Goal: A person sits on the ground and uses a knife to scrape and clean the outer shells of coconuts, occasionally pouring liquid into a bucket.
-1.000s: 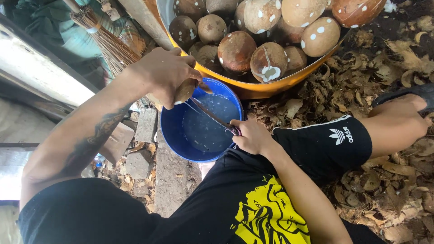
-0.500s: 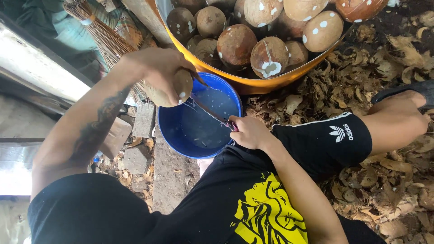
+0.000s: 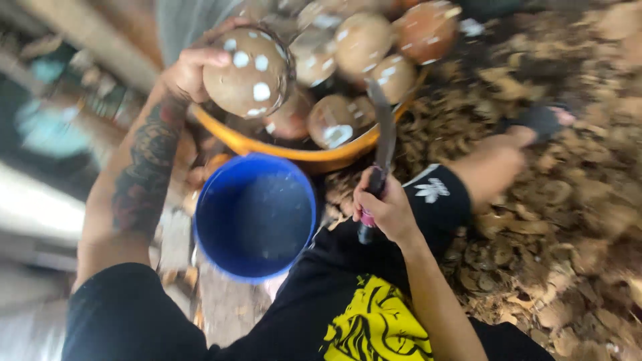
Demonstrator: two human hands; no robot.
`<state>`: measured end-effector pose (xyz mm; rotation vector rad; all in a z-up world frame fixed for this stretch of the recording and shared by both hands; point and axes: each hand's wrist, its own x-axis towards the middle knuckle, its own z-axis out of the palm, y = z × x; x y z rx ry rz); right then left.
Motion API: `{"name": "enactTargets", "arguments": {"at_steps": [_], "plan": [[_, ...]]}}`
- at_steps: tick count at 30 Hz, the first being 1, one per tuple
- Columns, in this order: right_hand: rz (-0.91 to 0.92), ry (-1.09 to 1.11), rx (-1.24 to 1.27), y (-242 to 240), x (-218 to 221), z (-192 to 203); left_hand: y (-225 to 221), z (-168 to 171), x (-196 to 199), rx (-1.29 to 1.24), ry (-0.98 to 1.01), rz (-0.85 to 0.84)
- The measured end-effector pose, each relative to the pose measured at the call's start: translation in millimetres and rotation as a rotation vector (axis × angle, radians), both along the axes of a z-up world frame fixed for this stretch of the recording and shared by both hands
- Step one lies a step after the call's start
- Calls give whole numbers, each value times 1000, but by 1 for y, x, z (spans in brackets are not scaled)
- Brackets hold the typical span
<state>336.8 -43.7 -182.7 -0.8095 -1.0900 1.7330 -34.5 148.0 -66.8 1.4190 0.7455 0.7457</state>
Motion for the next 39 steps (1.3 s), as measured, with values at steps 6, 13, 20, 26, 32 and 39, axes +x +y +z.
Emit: {"name": "enactTargets", "arguments": {"at_steps": [6,13,20,26,32,39], "plan": [[-558,31,64,-48,96,24,114,-18,212,-327,-428,43],[-1085,-49,-32,-139,153,-29,100,-144,517,-723,-720,-459],[-1445,-53,-324,-198,150,-63,-57,-284,610,-1176,-409,-657],[-1451,-474,-82,-190,160,6,-114,-316,581,-1245,232,-330],[-1556,-656,635,-174,171,7,-113,-316,571,-1293,313,-148],[-1095,-589,-764,-172,160,-114,-122,-292,578,-1114,415,-361]]}}
